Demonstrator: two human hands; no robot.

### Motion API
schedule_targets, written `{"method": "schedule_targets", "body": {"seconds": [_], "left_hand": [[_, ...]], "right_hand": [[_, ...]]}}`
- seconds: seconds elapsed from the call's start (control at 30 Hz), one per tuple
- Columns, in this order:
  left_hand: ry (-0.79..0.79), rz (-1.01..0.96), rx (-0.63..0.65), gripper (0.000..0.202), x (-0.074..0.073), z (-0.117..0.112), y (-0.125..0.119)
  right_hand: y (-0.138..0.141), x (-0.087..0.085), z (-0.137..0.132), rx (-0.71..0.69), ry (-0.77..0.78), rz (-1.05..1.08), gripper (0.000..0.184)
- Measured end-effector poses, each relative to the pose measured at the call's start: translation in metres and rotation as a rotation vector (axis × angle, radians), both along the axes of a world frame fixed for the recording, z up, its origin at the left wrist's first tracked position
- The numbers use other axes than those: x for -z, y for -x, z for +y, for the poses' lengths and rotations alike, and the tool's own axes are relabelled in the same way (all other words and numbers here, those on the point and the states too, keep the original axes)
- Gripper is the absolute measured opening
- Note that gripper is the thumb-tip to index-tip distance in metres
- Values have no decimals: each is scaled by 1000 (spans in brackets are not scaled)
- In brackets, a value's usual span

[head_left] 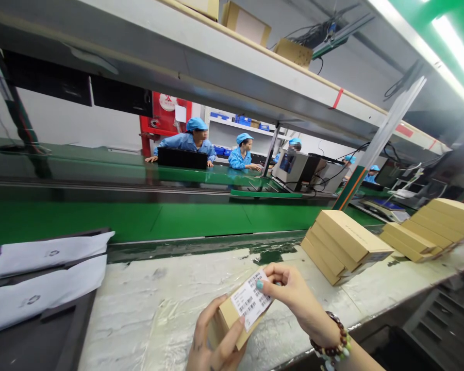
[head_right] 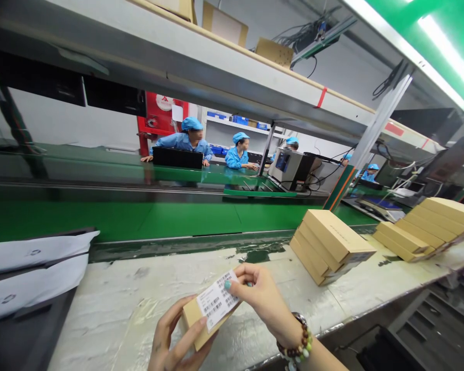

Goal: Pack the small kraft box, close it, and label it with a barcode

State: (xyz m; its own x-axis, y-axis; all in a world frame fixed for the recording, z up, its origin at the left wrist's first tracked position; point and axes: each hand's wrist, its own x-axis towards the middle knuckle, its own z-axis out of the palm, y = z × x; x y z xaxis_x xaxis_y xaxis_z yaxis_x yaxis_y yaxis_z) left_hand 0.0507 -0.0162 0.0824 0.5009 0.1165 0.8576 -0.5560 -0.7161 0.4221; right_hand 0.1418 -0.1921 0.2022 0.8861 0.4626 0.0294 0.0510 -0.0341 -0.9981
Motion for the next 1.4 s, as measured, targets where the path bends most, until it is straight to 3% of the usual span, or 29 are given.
{"method": "schedule_targets", "body": {"seconds": [1.4], "left_hand": [[-74, 30, -56, 53, -5, 2, 3]], "right_hand": [[1, 2, 2, 22, 4, -12, 26]]}}
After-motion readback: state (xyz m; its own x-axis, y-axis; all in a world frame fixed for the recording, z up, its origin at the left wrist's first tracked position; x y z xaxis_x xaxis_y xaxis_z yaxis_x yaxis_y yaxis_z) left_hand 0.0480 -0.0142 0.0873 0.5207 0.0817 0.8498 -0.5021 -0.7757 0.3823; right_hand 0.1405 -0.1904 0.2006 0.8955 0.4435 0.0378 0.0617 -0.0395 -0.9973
